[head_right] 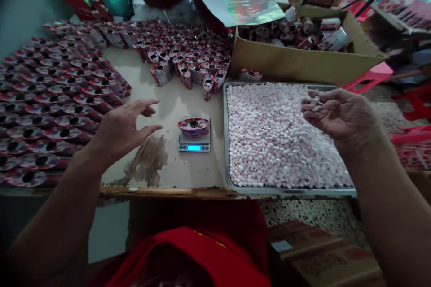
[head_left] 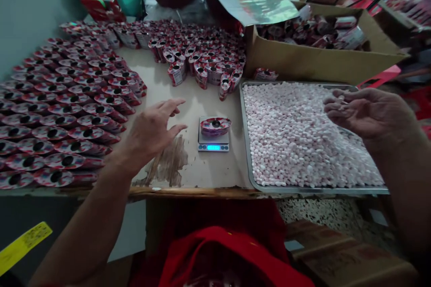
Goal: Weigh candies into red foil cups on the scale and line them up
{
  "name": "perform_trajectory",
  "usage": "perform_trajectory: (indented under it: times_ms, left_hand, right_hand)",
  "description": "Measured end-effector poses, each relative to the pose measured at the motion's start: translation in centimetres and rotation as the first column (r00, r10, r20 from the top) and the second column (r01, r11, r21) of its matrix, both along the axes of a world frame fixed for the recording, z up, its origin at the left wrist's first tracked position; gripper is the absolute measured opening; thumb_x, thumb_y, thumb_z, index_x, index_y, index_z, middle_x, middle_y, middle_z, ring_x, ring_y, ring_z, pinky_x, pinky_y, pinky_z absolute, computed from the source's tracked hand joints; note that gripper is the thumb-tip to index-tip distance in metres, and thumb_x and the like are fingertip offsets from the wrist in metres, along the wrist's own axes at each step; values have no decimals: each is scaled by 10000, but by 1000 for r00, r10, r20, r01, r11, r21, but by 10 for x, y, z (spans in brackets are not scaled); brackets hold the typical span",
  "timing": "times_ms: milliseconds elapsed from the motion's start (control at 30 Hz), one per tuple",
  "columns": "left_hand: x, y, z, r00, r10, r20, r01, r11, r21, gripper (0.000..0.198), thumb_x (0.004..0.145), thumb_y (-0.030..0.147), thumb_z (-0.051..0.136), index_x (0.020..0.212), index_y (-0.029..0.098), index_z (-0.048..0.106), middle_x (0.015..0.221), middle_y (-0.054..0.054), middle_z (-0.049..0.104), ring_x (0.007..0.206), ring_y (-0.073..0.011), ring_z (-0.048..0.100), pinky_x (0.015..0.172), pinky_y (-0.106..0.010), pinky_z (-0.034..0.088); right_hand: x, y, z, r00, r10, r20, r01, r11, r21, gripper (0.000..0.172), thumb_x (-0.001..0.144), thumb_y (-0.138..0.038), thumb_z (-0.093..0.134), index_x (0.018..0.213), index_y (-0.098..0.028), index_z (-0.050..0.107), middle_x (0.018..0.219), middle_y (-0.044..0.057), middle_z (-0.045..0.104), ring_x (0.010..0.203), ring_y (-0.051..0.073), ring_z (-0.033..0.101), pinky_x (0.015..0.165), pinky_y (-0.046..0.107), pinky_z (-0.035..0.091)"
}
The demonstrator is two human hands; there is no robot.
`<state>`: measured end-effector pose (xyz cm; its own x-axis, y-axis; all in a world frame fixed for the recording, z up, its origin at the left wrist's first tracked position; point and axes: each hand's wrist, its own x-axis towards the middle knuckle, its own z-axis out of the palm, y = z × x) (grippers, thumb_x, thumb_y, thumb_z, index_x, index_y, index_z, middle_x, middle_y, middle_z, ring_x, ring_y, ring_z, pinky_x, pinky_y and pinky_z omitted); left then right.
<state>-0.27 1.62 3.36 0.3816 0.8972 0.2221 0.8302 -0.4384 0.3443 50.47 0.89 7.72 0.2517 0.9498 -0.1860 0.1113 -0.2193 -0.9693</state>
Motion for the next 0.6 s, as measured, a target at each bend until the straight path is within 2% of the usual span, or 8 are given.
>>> perform_trajectory:
  times_ms: [67,100,200,267,333,467,600]
  left_hand:
    - [3,2,-2,999,-43,4,43,999,-23,676,887,245,841,1508,211,579,1307,-108,750,1219,-305,708,1112,-448,542]
    - [3,3,-3,998,-60,8,61,997,-40,692,879,247,851,1514,207,579,1343,-115,737,1245,-310,698,1132,-457,535]
    - [-1,1,-10,997,-71,17,73,993,-91,726,861,273,874,1522,198,583,1425,-133,700,1253,-315,697,1143,-479,541]
    - [-5,-1,-15,998,-59,27,61,993,-103,719,854,283,884,1508,188,601,1436,-140,697,1247,-318,704,1137,-485,548]
    - [-10,-4,-18,997,-46,57,52,993,-102,666,862,276,877,1475,183,633,1402,-129,723,1229,-308,718,1121,-464,560]
    - [-16,-8,-22,990,-46,132,61,992,-114,533,900,260,835,1404,173,683,1326,-110,768,1182,-284,748,1075,-420,583]
    - [-19,-5,-32,983,-70,168,96,983,-158,458,941,285,781,1377,172,698,1348,-120,763,1228,-295,738,1098,-433,578]
  right_hand:
    - [-22,-3,0,987,-71,-141,51,989,-139,215,885,-30,601,815,-210,695,709,16,546,535,60,400,479,230,230]
    - [-35,-4,1,981,-59,-186,23,981,-194,202,879,-20,623,845,-195,717,732,20,571,541,48,409,481,215,236]
    - [-78,1,1,965,174,-196,-214,955,-207,45,908,-122,743,894,-164,747,768,33,605,578,50,446,490,192,258]
    - [-107,9,-4,915,329,-235,-380,897,-224,169,864,-230,861,835,-160,710,717,7,558,559,50,404,473,192,227]
    - [-134,19,-13,866,432,-251,-484,850,-209,320,801,-327,940,778,-169,662,671,-19,514,531,49,346,455,204,191]
    - [-179,33,-33,823,544,-165,-565,814,-133,398,772,-464,953,801,-193,662,624,-43,500,499,65,329,450,239,178]
    - [-213,35,-37,760,648,59,-644,762,-71,401,780,-515,929,831,-172,728,614,-41,530,545,86,398,498,251,231]
